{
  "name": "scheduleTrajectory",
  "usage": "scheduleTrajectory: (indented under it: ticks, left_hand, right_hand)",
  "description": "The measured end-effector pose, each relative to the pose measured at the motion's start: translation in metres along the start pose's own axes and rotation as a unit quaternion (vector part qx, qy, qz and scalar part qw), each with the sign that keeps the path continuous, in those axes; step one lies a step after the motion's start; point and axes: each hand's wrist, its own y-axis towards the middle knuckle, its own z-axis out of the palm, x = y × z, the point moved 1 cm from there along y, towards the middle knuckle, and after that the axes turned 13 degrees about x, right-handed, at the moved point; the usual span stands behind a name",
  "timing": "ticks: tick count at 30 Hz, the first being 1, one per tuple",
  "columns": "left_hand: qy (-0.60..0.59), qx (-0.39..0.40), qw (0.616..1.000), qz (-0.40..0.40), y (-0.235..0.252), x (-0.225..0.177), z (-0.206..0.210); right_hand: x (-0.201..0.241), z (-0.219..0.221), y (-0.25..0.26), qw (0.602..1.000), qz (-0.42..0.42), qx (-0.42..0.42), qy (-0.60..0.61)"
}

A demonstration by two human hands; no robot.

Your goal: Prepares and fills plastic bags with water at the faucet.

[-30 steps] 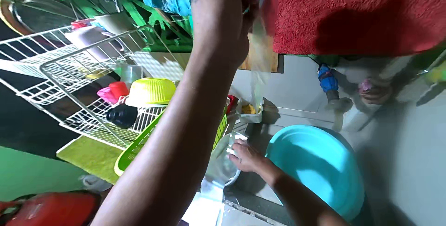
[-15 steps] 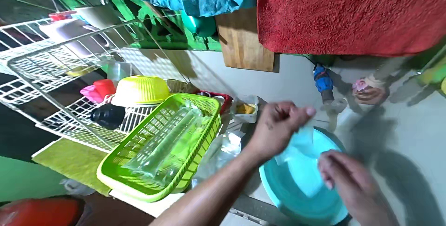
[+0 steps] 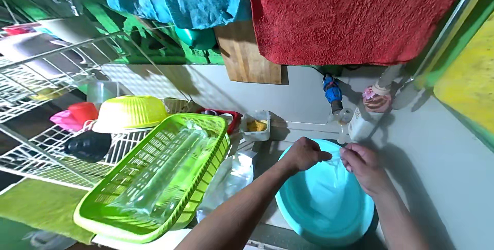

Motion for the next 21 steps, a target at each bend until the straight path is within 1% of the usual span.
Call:
scheduleTrajectory:
  ticks: [2, 5, 7, 11, 13, 15, 18, 21]
  left_hand:
    - [0.080, -0.036, 0.996, -0.020, 0.007, -0.006, -0.006]
    - [0.103, -0.071, 0.992, -0.017, 0.015, -0.021, -0.014]
    - [0.070, -0.065, 0.995, -0.001, 0.014, -0.033, -0.013]
    - [-0.088, -0.028, 0.996, 0.020, 0.010, -0.051, -0.007]
    - [-0.142, -0.024, 0.989, 0.023, 0.014, -0.054, -0.007]
    - [-0.163, -0.024, 0.986, 0.014, 0.017, -0.056, -0.006]
    - [-0.189, -0.022, 0.982, 0.006, 0.014, -0.058, -0.004]
    - [-0.207, -0.018, 0.978, 0.023, 0.010, -0.060, -0.003]
  right_hand:
    - [0.004, -0.003, 0.008, 0.995, 0.031, -0.013, -0.096]
    - [0.007, -0.007, 0.015, 0.988, 0.064, -0.022, -0.142]
    - [0.008, -0.009, 0.016, 0.985, 0.068, -0.045, -0.154]
    - [0.027, -0.011, 0.011, 0.976, 0.050, -0.107, -0.185]
    - [0.043, -0.012, 0.012, 0.960, 0.011, -0.153, -0.234]
    - [0.062, -0.013, 0.015, 0.936, -0.078, -0.167, -0.300]
    - [0.082, -0.010, 0.030, 0.912, -0.188, -0.114, -0.346]
    - [0.085, -0.008, 0.036, 0.910, -0.216, -0.065, -0.348]
